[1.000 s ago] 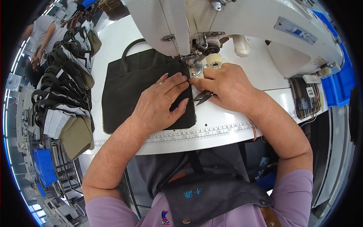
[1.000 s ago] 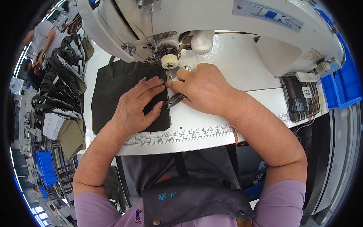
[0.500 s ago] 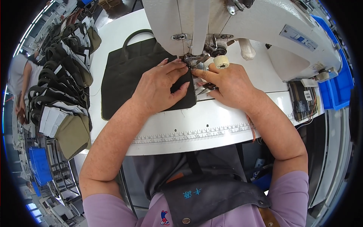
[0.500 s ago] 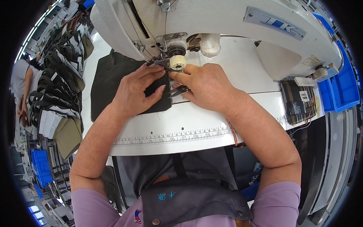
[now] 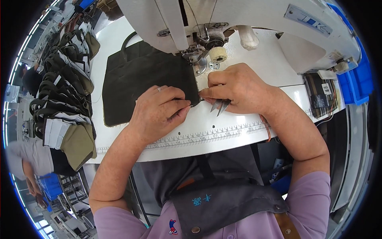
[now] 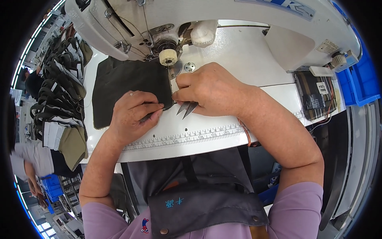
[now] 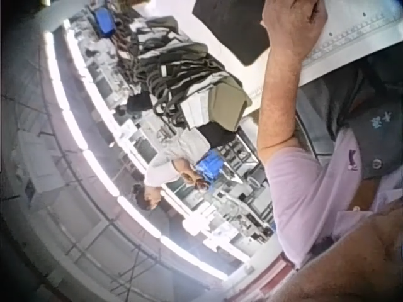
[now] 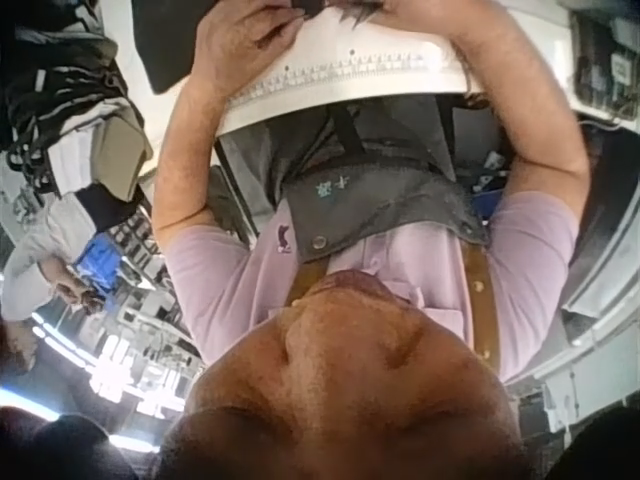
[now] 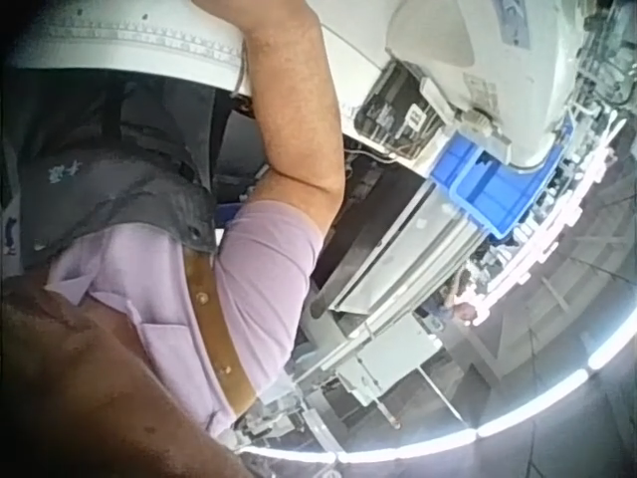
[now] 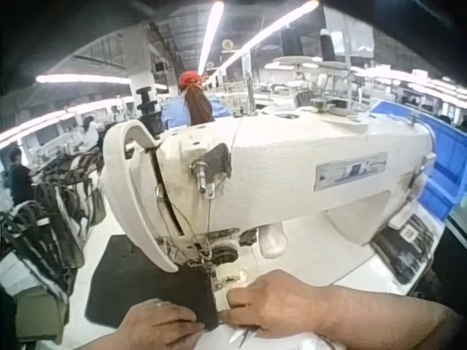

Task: The recorder is using an industrial sewing machine to stitch a dark fabric bag and uses snips to trim thread.

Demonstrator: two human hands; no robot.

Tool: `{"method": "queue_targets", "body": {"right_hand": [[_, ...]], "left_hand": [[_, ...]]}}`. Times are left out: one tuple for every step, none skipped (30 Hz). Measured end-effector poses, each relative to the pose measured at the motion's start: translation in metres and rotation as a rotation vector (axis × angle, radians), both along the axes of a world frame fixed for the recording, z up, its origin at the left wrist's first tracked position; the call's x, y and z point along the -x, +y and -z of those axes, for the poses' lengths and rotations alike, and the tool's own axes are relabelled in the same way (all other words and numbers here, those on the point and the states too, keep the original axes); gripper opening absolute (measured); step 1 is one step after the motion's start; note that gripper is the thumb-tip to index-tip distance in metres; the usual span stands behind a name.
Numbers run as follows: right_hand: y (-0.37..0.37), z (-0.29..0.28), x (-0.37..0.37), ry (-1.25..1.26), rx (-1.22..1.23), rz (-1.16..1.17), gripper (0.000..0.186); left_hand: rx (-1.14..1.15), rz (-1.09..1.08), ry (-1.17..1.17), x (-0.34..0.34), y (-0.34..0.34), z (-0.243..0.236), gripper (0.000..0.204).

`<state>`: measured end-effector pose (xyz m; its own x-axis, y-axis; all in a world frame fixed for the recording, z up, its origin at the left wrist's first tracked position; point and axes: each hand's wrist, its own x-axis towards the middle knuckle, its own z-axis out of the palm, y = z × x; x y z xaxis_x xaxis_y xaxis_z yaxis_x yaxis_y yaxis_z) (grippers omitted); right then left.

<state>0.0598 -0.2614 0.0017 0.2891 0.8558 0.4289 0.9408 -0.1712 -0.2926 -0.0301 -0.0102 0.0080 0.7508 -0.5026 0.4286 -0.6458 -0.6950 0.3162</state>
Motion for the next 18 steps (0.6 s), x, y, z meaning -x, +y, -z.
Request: {"method": "queue_targets", "body": {"right_hand": [[0.000,0.001,0.000,-0.006,-0.004,-0.007,0.026],[0.001,0.002,0.000,-0.005,-0.005,-0.005,0.026],[0.001,0.003,0.002,-0.009,-0.030,-0.005,0.024],[0.002,0.003,0.002,-0.013,-0.054,-0.006,0.023],[0.002,0.003,0.003,-0.014,-0.055,-0.006,0.023],[0.002,0.003,0.002,-0.019,-0.085,-0.013,0.020],[0.002,0.003,0.001,-0.024,-0.115,-0.021,0.018],[0.003,0.004,0.001,-0.024,-0.114,-0.021,0.018],[0.005,0.004,0.001,-0.056,-0.141,-0.049,0.016],[0.006,0.004,0.001,-0.088,-0.166,-0.077,0.013],[0.006,0.003,0.000,-0.087,-0.165,-0.078,0.013],[0.006,0.003,0.000,-0.201,-0.111,-0.087,0.016],[0.006,0.002,0.000,-0.314,-0.056,-0.097,0.020],[0.008,0.003,0.001,-0.313,-0.056,-0.101,0.020],[0.008,0.002,0.004,-0.363,-0.023,-0.098,0.021],[0.009,0.002,0.006,-0.413,0.011,-0.096,0.022],[0.010,0.003,0.007,-0.413,0.014,-0.096,0.022],[0.011,0.003,0.007,-0.424,-0.014,-0.088,0.019]], "left_hand": [[-0.001,0.002,0.002,0.000,0.000,0.002,0.013],[0.095,-0.033,0.057,-0.001,0.000,0.004,0.011],[0.191,-0.069,0.109,-0.001,0.000,0.004,0.010],[0.189,-0.068,0.107,-0.001,0.002,0.004,0.010],[0.285,-0.072,0.195,-0.002,0.005,0.002,0.009],[0.383,-0.075,0.285,-0.004,0.007,0.003,0.009],[0.383,-0.075,0.287,-0.004,0.006,0.002,0.009],[0.383,-0.097,0.252,-0.004,0.006,0.001,0.009],[0.382,-0.119,0.218,-0.003,0.005,0.001,0.009],[0.383,-0.120,0.218,-0.003,0.004,0.002,0.009],[0.294,-0.099,0.084,-0.002,0.001,0.006,0.010],[0.203,-0.079,-0.048,-0.001,0.000,0.008,0.011],[0.203,-0.082,-0.048,-0.001,-0.001,0.010,0.011],[0.116,0.005,-0.114,-0.003,-0.001,0.011,0.012],[0.032,0.097,-0.181,-0.004,-0.002,0.011,0.014],[-0.007,0.108,-0.198,-0.004,-0.002,0.010,0.017],[-0.004,0.108,-0.198,-0.005,-0.003,0.008,0.017],[-0.007,0.112,-0.192,-0.005,-0.004,0.007,0.018]]}}
